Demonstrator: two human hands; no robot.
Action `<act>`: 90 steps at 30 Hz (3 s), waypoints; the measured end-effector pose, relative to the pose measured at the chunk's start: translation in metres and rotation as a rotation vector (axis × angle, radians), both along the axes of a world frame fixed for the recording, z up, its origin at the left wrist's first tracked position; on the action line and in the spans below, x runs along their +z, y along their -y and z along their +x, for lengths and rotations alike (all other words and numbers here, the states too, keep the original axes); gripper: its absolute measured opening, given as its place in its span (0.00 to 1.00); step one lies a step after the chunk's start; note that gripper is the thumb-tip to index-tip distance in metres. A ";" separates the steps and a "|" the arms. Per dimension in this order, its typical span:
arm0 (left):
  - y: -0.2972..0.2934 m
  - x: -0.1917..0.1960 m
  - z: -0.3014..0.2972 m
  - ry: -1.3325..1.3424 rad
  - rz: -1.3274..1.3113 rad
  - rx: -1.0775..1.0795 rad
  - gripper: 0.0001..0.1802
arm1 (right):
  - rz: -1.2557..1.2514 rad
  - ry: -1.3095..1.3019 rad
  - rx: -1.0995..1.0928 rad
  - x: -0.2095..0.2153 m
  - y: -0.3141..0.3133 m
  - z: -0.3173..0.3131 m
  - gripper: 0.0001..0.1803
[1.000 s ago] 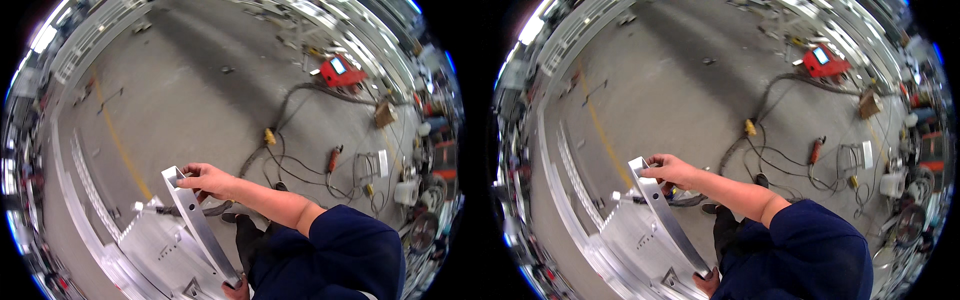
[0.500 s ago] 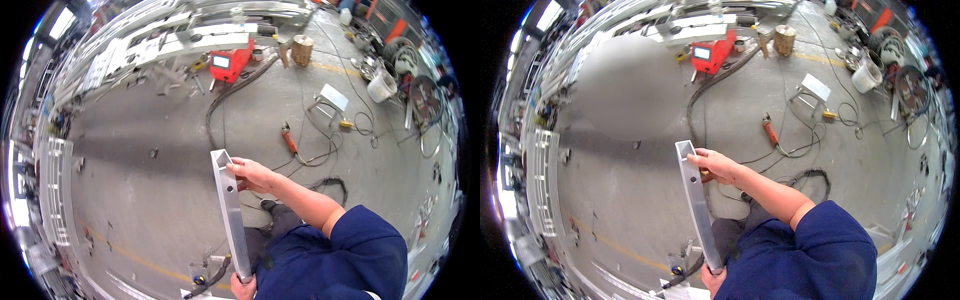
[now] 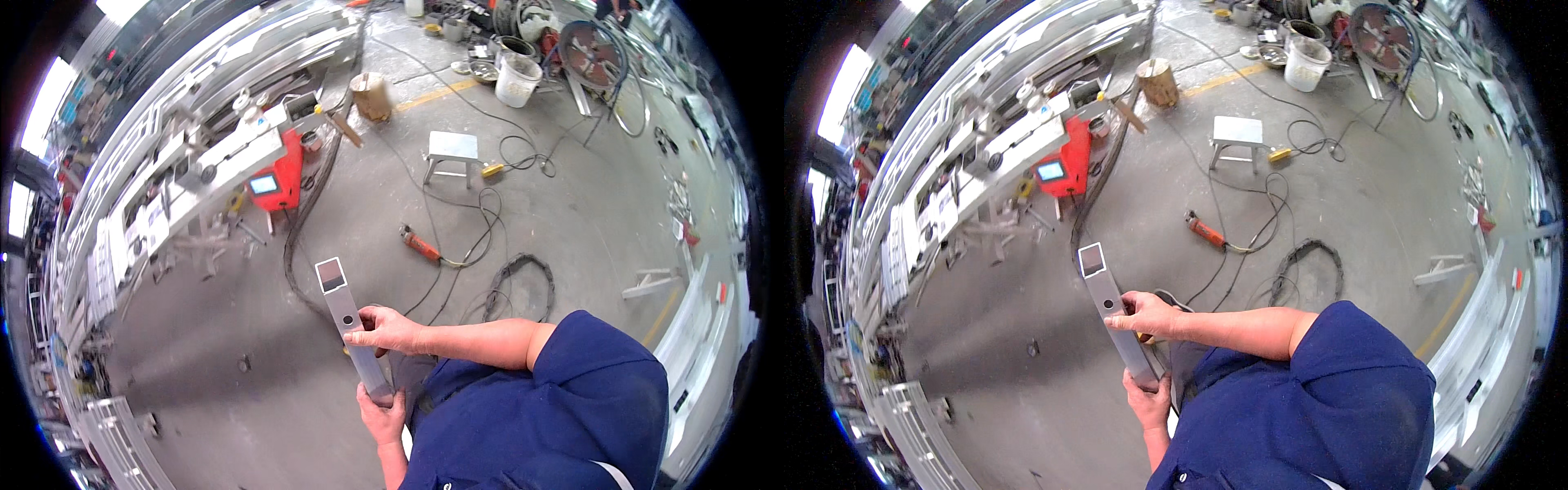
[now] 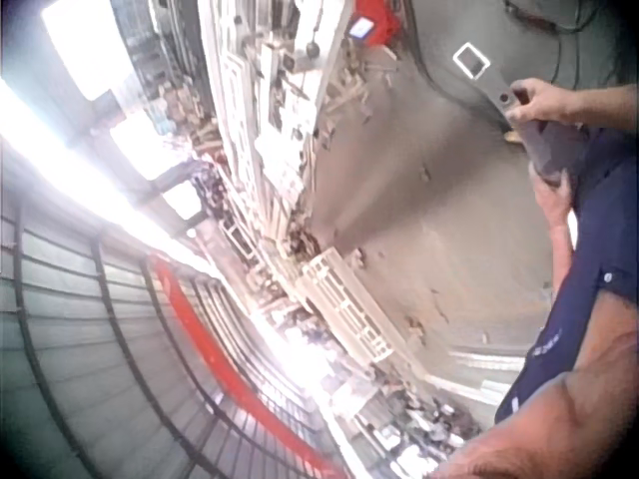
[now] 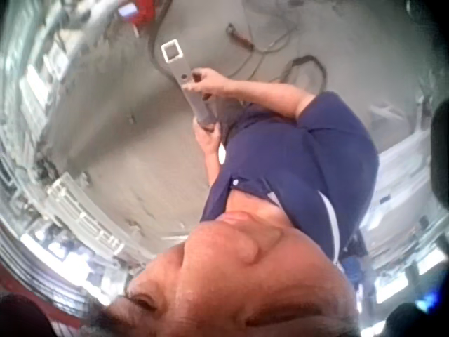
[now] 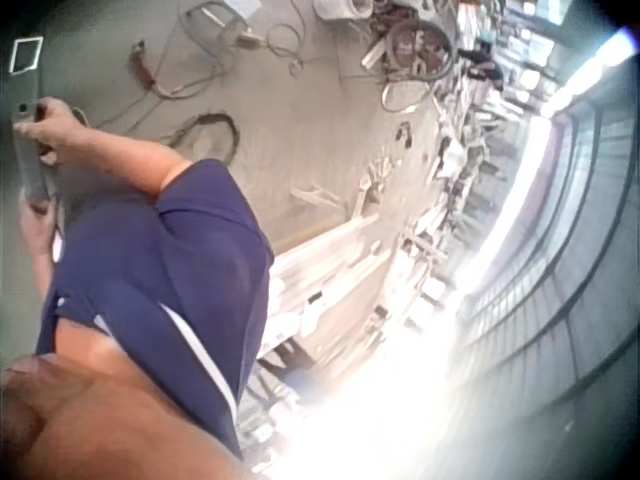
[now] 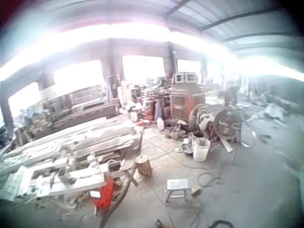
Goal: The person welds aluminum profiles together using a handheld welding gun, then grinds the joints with an angle grinder. They repeatedly position and align metal pieces on a large frame, weld them, and smooth the seams. The process is repeated for multiple sections of the frame.
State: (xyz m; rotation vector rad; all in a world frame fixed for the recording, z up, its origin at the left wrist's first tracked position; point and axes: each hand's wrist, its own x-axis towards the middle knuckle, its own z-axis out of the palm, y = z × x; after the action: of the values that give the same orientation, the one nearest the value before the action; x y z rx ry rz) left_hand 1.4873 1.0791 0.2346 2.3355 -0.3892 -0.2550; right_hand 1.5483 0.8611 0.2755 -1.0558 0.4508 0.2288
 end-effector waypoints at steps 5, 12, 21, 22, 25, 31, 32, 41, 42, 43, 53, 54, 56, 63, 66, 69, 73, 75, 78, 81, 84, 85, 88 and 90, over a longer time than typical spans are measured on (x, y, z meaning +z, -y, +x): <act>0.028 -0.020 0.078 -0.067 -0.047 -0.115 0.43 | -0.053 -0.140 -0.206 0.002 0.047 0.049 0.33; 0.133 -0.021 0.192 0.026 0.059 -0.607 0.36 | -0.007 -0.255 -0.642 -0.004 0.149 0.061 0.28; 0.405 -0.058 0.262 0.160 0.103 -1.296 0.36 | 0.099 -0.123 -1.287 -0.051 0.291 0.018 0.28; 0.434 -0.074 0.270 0.184 0.130 -1.341 0.35 | 0.027 -0.120 -1.355 -0.070 0.312 0.023 0.29; 0.526 -0.106 0.294 0.213 0.220 -1.460 0.33 | 0.087 -0.110 -1.406 -0.126 0.366 0.020 0.31; 0.725 -0.200 0.297 0.286 0.480 -1.597 0.24 | 0.295 -0.538 -1.606 -0.238 0.347 -0.048 0.30; 0.752 -0.231 0.306 0.291 0.475 -1.610 0.25 | 0.284 -0.634 -1.577 -0.268 0.338 -0.045 0.27; 0.982 -0.456 0.271 0.608 0.690 -1.845 0.32 | -0.251 -1.100 -1.071 -0.544 0.326 0.017 0.22; 1.000 -0.474 0.261 0.592 0.693 -1.870 0.31 | -0.190 -1.089 -0.983 -0.581 0.334 0.030 0.24; 1.016 -0.496 0.257 0.700 0.696 -1.847 0.30 | -0.278 -1.120 -0.893 -0.621 0.344 0.037 0.25; 1.037 -0.562 0.255 0.629 0.360 -1.814 0.28 | -0.795 -1.094 -0.181 -0.853 0.330 0.104 0.14; 1.037 -0.564 0.255 0.614 0.336 -1.861 0.28 | -0.737 -1.067 -0.136 -0.848 0.329 0.103 0.13; 1.040 -0.563 0.248 0.560 0.344 -1.865 0.28 | -0.619 -1.029 -0.108 -0.834 0.342 0.092 0.14; 1.050 -0.534 0.239 0.663 0.515 -1.730 0.55 | -0.192 -0.952 -0.543 -0.642 0.402 0.007 0.39; 1.009 -0.503 0.244 0.668 0.260 -1.811 0.49 | -0.088 -0.939 -0.840 -0.534 0.449 -0.024 0.40; 0.914 -0.431 0.253 -0.265 0.470 -2.185 0.44 | 0.264 -0.591 -1.469 -0.437 0.512 -0.034 0.39; 0.810 -0.296 0.234 -1.781 0.698 -1.377 0.49 | 0.617 0.336 -2.077 -0.338 0.574 -0.015 0.33; 0.824 -0.251 0.231 -1.430 0.516 -1.602 0.50 | 0.539 0.204 -2.090 -0.290 0.602 -0.023 0.32; 0.854 -0.216 0.235 -1.211 0.473 -1.743 0.50 | 0.492 -0.106 -2.121 -0.246 0.626 -0.020 0.28; 0.880 -0.203 0.253 -1.284 0.439 -1.860 0.50 | 0.557 -0.112 -2.153 -0.236 0.636 -0.022 0.25; 0.888 -0.210 0.255 -1.272 0.385 -1.881 0.50 | 0.646 0.026 -2.168 -0.241 0.645 -0.028 0.25; 0.890 -0.214 0.251 -1.249 0.360 -1.874 0.50 | 0.673 0.035 -2.184 -0.244 0.653 -0.033 0.25; 0.897 -0.244 0.232 -1.201 0.296 -1.803 0.46 | 0.656 -0.096 -2.167 -0.269 0.677 -0.047 0.26; 0.913 -0.256 0.214 -1.146 0.440 -1.759 0.45 | 0.622 -0.234 -2.110 -0.291 0.696 -0.064 0.23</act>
State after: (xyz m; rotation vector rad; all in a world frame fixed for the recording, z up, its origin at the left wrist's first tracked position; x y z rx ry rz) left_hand 1.7009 0.1662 -0.0212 1.0784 -1.6721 -2.3976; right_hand 1.4841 0.1647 -0.0151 0.4177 1.3416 -1.3184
